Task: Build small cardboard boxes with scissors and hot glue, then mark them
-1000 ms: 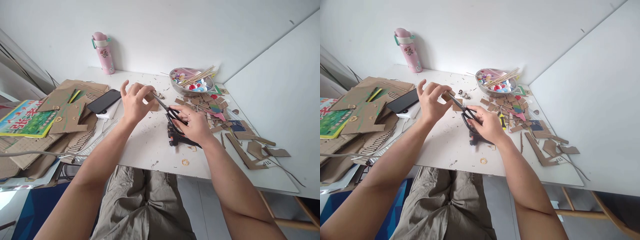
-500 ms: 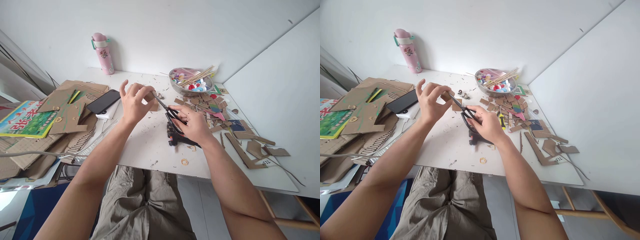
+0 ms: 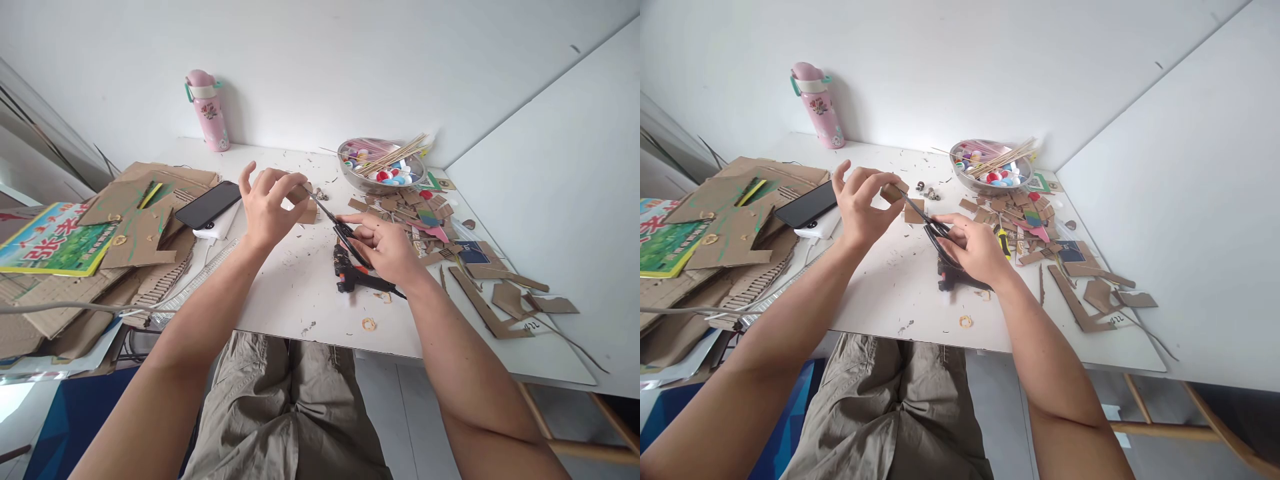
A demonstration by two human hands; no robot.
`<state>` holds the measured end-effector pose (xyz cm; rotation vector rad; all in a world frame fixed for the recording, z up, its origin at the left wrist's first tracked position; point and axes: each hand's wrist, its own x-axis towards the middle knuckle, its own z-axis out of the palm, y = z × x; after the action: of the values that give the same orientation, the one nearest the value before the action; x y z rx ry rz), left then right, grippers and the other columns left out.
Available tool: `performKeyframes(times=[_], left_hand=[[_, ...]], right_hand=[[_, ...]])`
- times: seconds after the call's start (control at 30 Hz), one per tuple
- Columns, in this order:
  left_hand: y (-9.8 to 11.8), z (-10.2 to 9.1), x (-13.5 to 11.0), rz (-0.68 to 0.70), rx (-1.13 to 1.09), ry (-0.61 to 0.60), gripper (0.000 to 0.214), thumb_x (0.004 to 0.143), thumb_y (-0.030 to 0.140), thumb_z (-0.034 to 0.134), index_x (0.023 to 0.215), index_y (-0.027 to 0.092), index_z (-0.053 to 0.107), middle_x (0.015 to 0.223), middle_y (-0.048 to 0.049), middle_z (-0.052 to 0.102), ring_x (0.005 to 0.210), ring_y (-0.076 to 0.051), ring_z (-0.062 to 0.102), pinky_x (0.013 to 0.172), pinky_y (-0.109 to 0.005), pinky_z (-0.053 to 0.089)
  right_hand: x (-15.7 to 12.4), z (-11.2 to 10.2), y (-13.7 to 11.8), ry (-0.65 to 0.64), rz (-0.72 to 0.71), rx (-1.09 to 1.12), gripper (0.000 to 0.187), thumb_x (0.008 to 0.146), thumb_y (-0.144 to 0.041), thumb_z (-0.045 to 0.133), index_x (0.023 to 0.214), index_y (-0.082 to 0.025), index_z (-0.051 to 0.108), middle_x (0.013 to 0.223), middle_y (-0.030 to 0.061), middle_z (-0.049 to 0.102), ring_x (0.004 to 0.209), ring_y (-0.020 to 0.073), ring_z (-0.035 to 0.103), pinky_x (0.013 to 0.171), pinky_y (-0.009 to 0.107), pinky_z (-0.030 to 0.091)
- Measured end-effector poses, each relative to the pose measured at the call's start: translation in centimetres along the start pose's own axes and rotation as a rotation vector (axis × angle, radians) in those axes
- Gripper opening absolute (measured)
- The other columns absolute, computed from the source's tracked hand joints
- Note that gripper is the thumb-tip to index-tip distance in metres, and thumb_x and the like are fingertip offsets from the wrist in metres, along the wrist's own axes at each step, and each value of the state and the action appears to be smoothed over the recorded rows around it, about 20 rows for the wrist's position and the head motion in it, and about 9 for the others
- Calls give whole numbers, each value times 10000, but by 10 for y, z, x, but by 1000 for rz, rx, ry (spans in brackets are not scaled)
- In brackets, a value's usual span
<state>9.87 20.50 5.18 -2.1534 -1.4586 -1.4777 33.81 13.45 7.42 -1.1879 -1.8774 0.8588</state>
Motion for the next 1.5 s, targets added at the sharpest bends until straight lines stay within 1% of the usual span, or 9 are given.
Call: performKeyframes(times=[0.1,0.27,0.4,0.63,0.87,1.0,1.17,1.3,1.5], left_hand=[[-2,0,1,4,1,2,285,851,237,705,1092,389,702,1011,-1,784,1105,-296,767,1364,-689,318],[-7,-5,5,-54,-52,23,342,822,243,744,1127,395,716,1015,0,791,1150,-312,756,1390,-695,279],[-11,-6,6,-30,4,74,331,842,260,740,1145,392,713,988,1,792,1138,-307,754,1379,-686,309],[-3,-2,3,-22,-30,-14,346,808,236,744,1121,382,728,1020,0,792,1151,-312,760,1367,-700,296],[2,-2,-1,0,-26,11,235,877,248,718,1075,374,711,1040,3,798,1098,-296,771,1363,-688,292],[1,2,-2,5,-59,29,220,883,246,711,1073,357,718,1036,-1,796,1120,-292,769,1369,-656,285],[-2,5,-2,-12,-125,41,223,859,227,729,1047,346,736,1028,-18,799,1151,-299,758,1375,-619,271],[-1,3,-2,-31,-167,55,188,842,236,750,997,342,754,1023,-9,803,1096,-276,759,1385,-597,264],[-2,-2,6,-259,-450,160,209,759,304,883,925,293,755,976,-20,817,1027,-263,761,1258,-516,452]], right_hand=[[-1,-5,-5,-57,23,48,690,902,-758,769,1315,-205,779,643,-37,604,607,172,550,617,300,421],[3,-6,-7,-59,97,121,694,795,-742,848,1218,-194,803,650,-21,658,599,180,590,602,311,429],[4,-8,-15,-94,188,217,640,725,-657,907,1166,-205,806,564,-74,559,509,150,503,528,300,383],[0,-4,-30,-90,203,299,484,690,-557,929,1030,-244,786,589,-68,583,525,158,546,530,312,431],[1,-5,-29,-98,190,336,528,687,-537,931,1084,-223,778,535,-106,506,482,128,484,520,291,394],[0,-5,-28,-115,209,328,524,695,-547,923,1075,-219,775,593,-73,578,520,148,550,526,296,419],[0,-3,-27,-113,190,308,551,729,-581,906,1110,-200,790,566,-82,511,520,147,520,537,301,405],[0,-5,-24,-122,165,250,641,752,-654,894,1177,-186,791,597,-61,545,550,168,552,550,313,415],[4,-16,-5,-96,116,2,669,809,-724,831,1203,-184,820,617,-25,614,594,201,600,634,341,487]])
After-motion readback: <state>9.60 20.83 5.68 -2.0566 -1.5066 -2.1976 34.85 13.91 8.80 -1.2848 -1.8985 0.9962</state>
